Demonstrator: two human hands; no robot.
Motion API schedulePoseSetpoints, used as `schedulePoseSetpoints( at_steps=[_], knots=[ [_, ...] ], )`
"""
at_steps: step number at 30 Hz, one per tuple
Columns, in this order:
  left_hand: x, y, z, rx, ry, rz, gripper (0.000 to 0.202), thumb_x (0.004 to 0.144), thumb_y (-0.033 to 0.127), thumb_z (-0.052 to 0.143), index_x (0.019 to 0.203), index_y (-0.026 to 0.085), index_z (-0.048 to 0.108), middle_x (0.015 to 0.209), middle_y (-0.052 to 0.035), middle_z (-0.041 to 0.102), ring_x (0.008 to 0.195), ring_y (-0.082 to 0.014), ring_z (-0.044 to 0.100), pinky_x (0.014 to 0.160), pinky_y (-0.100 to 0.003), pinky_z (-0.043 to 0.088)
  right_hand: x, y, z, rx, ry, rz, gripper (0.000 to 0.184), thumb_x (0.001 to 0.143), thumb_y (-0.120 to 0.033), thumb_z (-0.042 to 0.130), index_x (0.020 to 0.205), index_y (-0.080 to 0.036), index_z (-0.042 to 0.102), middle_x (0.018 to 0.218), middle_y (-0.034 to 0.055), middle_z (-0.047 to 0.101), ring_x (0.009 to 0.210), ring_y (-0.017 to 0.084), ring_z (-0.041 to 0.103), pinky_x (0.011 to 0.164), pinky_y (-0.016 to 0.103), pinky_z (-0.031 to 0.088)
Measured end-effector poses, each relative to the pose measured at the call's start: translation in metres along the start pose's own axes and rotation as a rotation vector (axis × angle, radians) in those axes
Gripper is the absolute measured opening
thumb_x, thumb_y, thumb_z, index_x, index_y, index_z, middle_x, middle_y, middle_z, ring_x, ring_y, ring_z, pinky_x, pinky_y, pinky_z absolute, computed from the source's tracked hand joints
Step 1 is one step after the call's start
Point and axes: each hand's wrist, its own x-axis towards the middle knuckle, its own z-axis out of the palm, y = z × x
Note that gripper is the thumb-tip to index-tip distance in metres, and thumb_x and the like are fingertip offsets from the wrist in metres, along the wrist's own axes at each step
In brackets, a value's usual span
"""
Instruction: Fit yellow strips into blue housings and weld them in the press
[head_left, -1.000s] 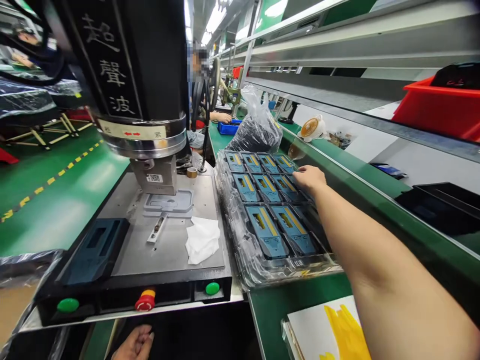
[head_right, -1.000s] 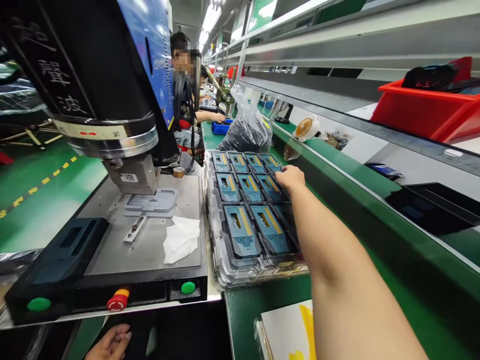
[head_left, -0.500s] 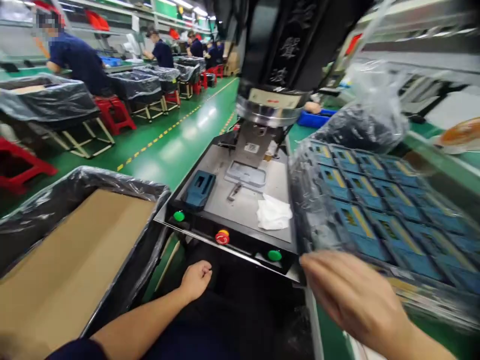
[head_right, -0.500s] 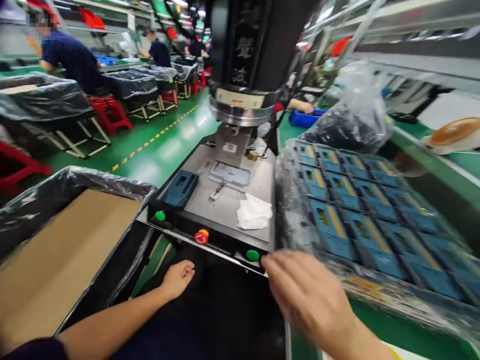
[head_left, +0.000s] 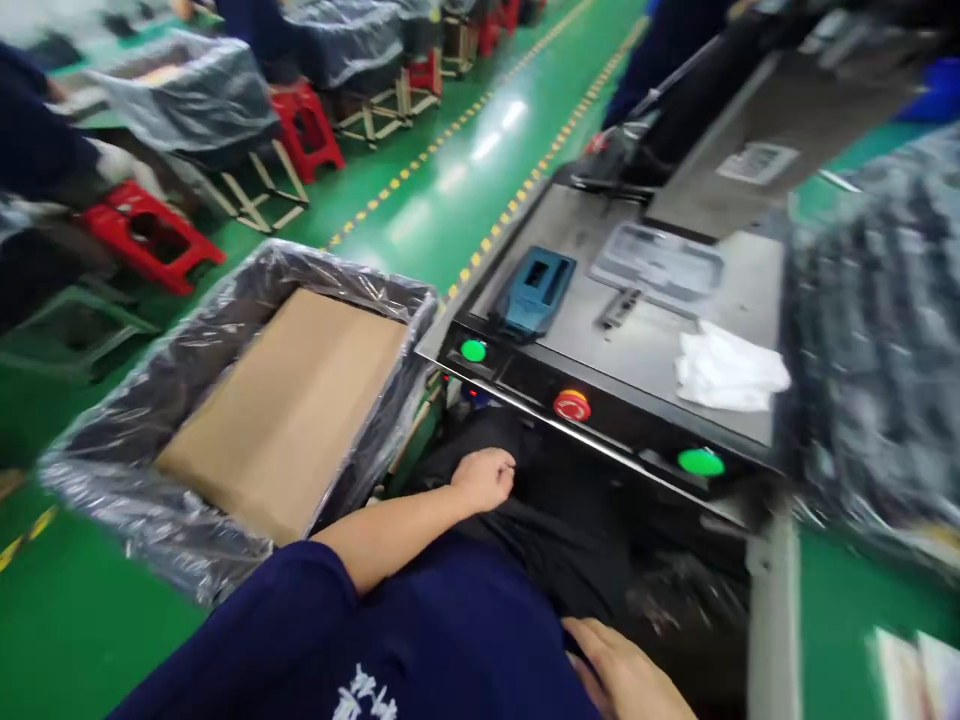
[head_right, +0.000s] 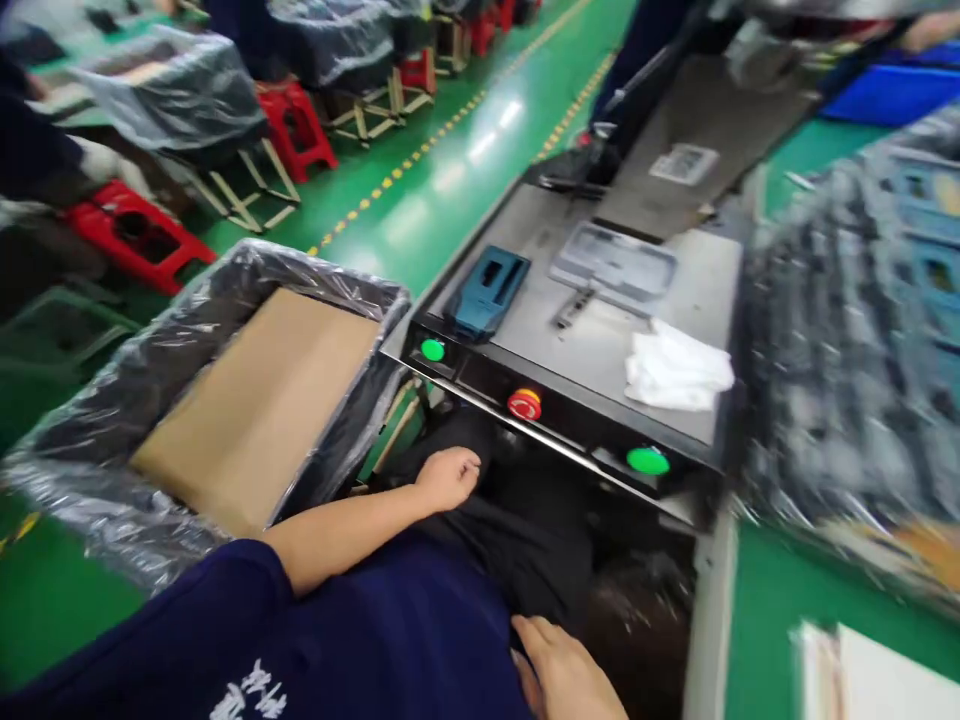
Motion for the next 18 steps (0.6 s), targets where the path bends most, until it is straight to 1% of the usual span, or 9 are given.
schedulePoseSetpoints(
  at_steps=[2, 3, 5, 8, 10, 13, 16, 18],
  knots=[
    [-0.003, -0.004, -0.002, 0.007, -0.018, 0.012, 0.026, 0.086, 0.022, 0.05, 0.1, 0.018, 0.072, 0.104, -0.009, 0.073, 0.098, -0.0203, 0.065, 0.096, -0.032, 0.047, -0.006, -0.021, 0.009, 0.048, -0.056, 0.162, 0.041, 0.098, -0.033, 0.039, 0.122, -0.018, 0.068, 0.115, 0.0137, 0.072, 0.102, 0.025, 0.071, 0.09, 0.036, 0.059],
    [-0.003, -0.006, -0.003, 0.005, -0.033, 0.021, 0.027, 0.087, 0.023, 0.048, 0.102, 0.017, 0.071, 0.105, -0.0093, 0.072, 0.096, -0.0195, 0.065, 0.094, -0.032, 0.048, -0.007, -0.03, 0.011, 0.064, -0.067, 0.239, 0.043, 0.099, -0.032, 0.036, 0.125, -0.015, 0.066, 0.117, 0.015, 0.07, 0.104, 0.025, 0.07, 0.093, 0.037, 0.057],
    [-0.001, -0.013, -0.003, 0.04, -0.013, 0.03, 0.025, 0.087, 0.025, 0.051, 0.101, 0.018, 0.07, 0.099, -0.0071, 0.073, 0.085, -0.0172, 0.067, 0.089, -0.029, 0.05, -0.005, -0.043, 0.014, 0.105, -0.085, 0.354, 0.043, 0.099, -0.033, 0.037, 0.125, -0.013, 0.065, 0.116, 0.0152, 0.07, 0.105, 0.025, 0.068, 0.095, 0.039, 0.055],
    [0.003, -0.021, -0.001, 0.077, -0.008, 0.057, 0.025, 0.086, 0.029, 0.051, 0.1, 0.019, 0.07, 0.093, -0.0052, 0.074, 0.08, -0.0173, 0.068, 0.085, -0.029, 0.052, -0.001, -0.052, 0.024, 0.159, 0.009, 0.493, 0.042, 0.099, -0.031, 0.037, 0.126, -0.013, 0.064, 0.119, 0.0147, 0.068, 0.11, 0.024, 0.065, 0.1, 0.037, 0.05],
    [0.005, -0.025, 0.0, 0.092, -0.001, 0.069, 0.025, 0.085, 0.032, 0.052, 0.099, 0.02, 0.07, 0.09, -0.0048, 0.074, 0.08, -0.0181, 0.069, 0.085, -0.03, 0.053, 0.001, -0.056, 0.035, 0.208, 0.08, 0.546, 0.041, 0.1, -0.028, 0.034, 0.123, -0.013, 0.066, 0.116, 0.0134, 0.069, 0.108, 0.022, 0.065, 0.1, 0.034, 0.049],
    [0.006, -0.026, -0.001, 0.087, -0.011, 0.071, 0.026, 0.084, 0.035, 0.052, 0.097, 0.02, 0.07, 0.085, -0.0043, 0.074, 0.079, -0.0188, 0.069, 0.083, -0.031, 0.053, 0.01, -0.057, 0.051, 0.276, 0.161, 0.6, 0.04, 0.1, -0.025, 0.033, 0.113, -0.014, 0.07, 0.108, 0.0109, 0.072, 0.103, 0.021, 0.066, 0.096, 0.03, 0.048],
    [0.008, -0.026, -0.002, 0.084, -0.014, 0.06, 0.027, 0.083, 0.036, 0.053, 0.096, 0.019, 0.069, 0.083, -0.0041, 0.073, 0.078, -0.0186, 0.069, 0.081, -0.031, 0.054, 0.032, -0.051, 0.058, 0.313, 0.188, 0.672, 0.035, 0.098, -0.024, 0.038, 0.101, -0.018, 0.072, 0.103, 0.0067, 0.074, 0.097, 0.019, 0.067, 0.089, 0.026, 0.047],
    [0.009, -0.026, -0.001, 0.088, -0.012, 0.05, 0.028, 0.082, 0.037, 0.053, 0.097, 0.019, 0.069, 0.083, -0.0039, 0.073, 0.078, -0.0185, 0.069, 0.081, -0.031, 0.054, 0.05, -0.043, 0.059, 0.319, 0.184, 0.73, 0.031, 0.095, -0.025, 0.042, 0.099, -0.021, 0.073, 0.1, 0.0039, 0.075, 0.092, 0.017, 0.068, 0.083, 0.025, 0.047]
  ],
)
